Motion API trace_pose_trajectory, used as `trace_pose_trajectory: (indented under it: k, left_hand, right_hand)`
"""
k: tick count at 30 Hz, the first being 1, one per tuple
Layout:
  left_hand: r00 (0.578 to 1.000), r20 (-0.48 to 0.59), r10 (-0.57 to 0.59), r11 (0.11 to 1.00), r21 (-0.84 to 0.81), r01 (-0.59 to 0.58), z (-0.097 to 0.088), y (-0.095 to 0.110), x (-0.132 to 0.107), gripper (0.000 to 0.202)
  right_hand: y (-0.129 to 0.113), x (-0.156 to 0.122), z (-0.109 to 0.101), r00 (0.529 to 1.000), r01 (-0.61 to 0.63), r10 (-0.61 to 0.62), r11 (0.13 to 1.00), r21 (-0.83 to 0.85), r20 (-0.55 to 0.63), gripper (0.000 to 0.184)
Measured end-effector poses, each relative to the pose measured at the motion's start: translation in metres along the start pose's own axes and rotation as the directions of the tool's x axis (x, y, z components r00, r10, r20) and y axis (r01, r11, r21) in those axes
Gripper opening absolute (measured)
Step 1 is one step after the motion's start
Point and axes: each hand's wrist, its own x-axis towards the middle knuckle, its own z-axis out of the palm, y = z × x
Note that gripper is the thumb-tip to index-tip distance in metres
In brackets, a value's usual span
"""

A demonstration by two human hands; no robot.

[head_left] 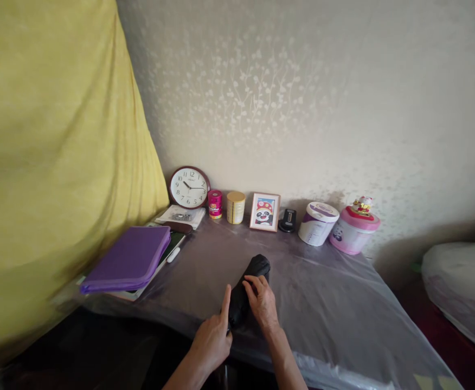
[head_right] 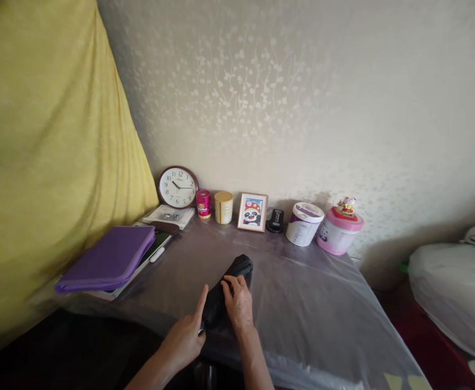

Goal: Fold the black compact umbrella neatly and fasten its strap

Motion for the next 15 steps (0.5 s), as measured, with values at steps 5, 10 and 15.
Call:
trace_pose_trajectory:
  k: [5, 10, 15]
  left_hand:
    - [1.000, 0.009, 0.028, 1.000, 0.014, -0.028, 0.001, 0.002, 0.000, 0.079]
    - [0.999, 0.036, -0.012, 0.998, 0.062, 0.010, 0.003, 0.003, 0.001, 0.078]
    - [0.999, 0.038, -0.031, 0.996, 0.088, 0.027, 0.002, 0.007, 0.001, 0.077]
  right_hand:
    - [-0.002, 0.000, -0.010, 0.991, 0.077, -0.079, 0.997, 0.026, 0.105, 0.024]
    - [0.002, -0.003, -0.014, 0.991, 0.058, -0.074, 0.989, 0.140, 0.115, 0.019]
    - [0.009, -0.008, -0.014, 0.995, -0.094, 0.071, 0.922, 0.376, 0.075, 0.020]
